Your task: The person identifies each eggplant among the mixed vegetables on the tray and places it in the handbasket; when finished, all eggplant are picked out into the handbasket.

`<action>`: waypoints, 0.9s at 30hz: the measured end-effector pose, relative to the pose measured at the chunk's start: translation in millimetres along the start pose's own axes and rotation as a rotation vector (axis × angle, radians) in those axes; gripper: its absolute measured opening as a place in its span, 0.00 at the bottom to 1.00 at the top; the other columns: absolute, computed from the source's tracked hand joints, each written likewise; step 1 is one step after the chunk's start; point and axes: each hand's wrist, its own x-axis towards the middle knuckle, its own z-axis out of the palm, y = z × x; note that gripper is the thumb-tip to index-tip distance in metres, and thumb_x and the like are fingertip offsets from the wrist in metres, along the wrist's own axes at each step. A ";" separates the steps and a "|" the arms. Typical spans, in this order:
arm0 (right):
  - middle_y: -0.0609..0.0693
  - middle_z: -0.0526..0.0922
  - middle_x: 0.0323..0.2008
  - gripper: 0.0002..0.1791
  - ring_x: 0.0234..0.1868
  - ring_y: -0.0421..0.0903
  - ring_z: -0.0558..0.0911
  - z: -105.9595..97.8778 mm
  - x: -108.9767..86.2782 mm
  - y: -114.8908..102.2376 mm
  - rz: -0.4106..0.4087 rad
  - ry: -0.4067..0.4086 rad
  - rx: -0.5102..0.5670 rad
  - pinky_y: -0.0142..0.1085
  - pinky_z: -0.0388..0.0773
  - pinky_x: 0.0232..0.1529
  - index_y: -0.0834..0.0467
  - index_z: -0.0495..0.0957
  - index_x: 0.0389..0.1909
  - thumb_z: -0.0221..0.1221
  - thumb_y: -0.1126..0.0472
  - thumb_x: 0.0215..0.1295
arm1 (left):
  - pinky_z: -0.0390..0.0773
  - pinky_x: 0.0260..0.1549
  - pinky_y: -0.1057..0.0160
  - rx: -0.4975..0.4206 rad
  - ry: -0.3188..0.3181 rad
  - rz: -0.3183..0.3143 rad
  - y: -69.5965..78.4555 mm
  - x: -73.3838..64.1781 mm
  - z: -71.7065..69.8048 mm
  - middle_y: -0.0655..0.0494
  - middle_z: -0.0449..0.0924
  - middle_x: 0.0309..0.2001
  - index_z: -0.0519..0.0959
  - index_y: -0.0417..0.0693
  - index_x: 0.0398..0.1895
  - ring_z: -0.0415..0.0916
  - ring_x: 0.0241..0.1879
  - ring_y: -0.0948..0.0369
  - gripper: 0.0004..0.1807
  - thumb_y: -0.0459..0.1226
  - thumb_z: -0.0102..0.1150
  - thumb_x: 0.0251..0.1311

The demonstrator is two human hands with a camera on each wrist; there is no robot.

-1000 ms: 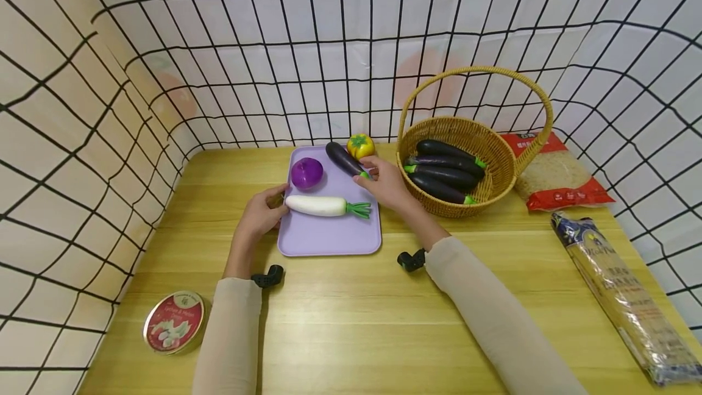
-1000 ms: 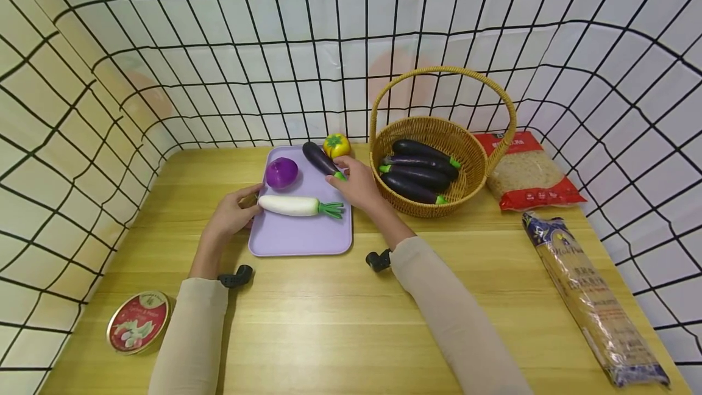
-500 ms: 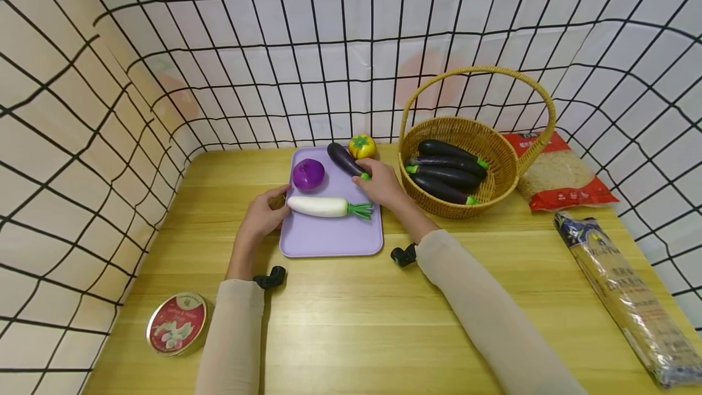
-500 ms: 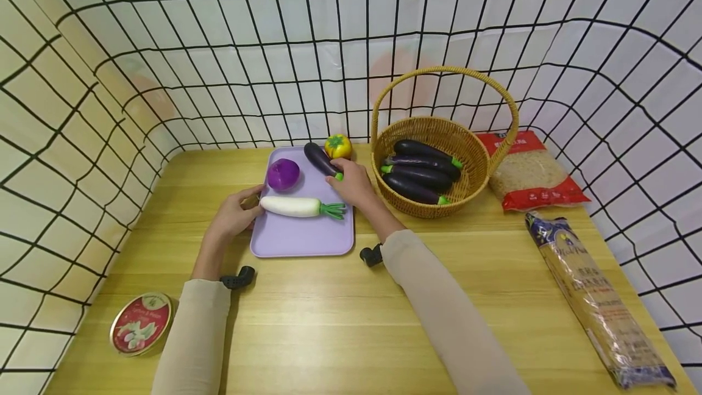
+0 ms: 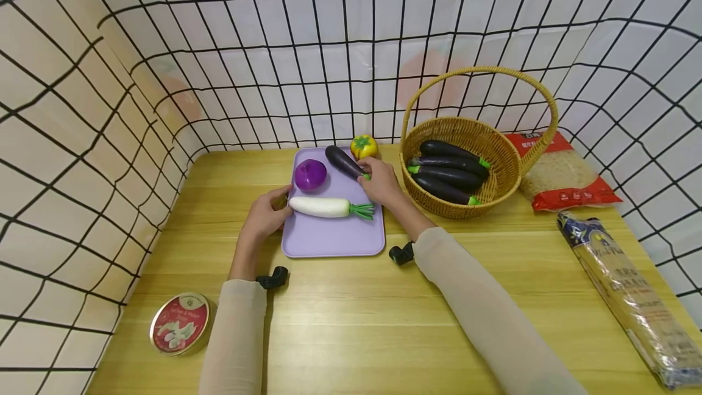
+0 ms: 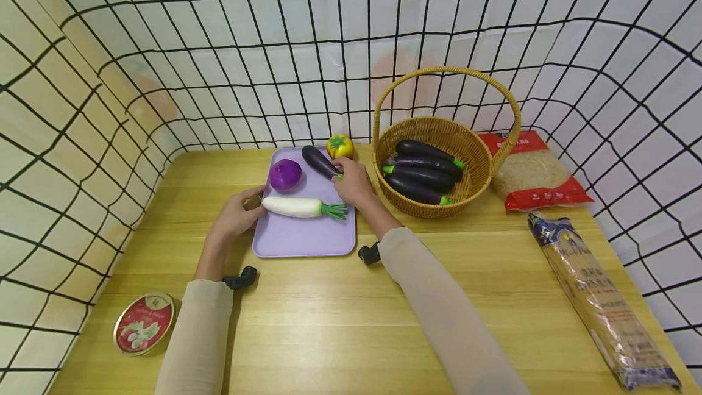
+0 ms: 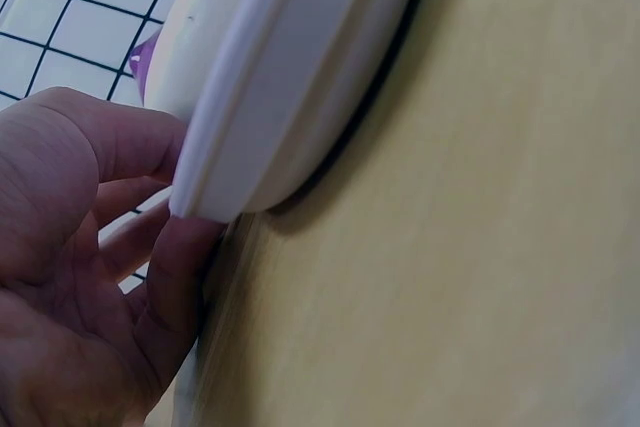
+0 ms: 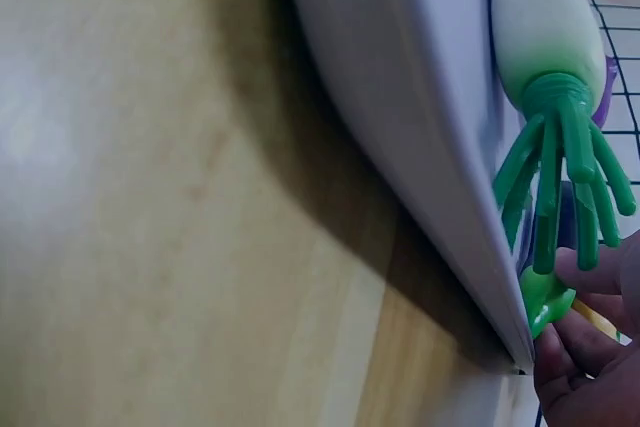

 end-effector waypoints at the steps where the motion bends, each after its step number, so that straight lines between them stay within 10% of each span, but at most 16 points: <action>1: 0.57 0.84 0.61 0.23 0.63 0.54 0.81 -0.9 -0.2 -0.2 0.001 -0.001 -0.002 0.47 0.76 0.67 0.57 0.76 0.67 0.60 0.63 0.72 | 0.89 0.40 0.56 -0.002 0.001 -0.003 0.1 0.3 0.1 0.44 0.63 0.78 0.65 0.57 0.78 0.81 0.55 0.44 0.34 0.40 0.60 0.70; 27: 0.58 0.81 0.62 0.25 0.60 0.58 0.79 -56.1 -52.6 -25.2 -0.095 -0.128 -0.003 0.54 0.79 0.61 0.48 0.73 0.70 0.57 0.62 0.74 | 0.89 0.45 0.53 0.006 -0.001 0.011 -1.3 -0.7 -0.6 0.44 0.62 0.79 0.65 0.56 0.79 0.77 0.62 0.43 0.34 0.38 0.60 0.70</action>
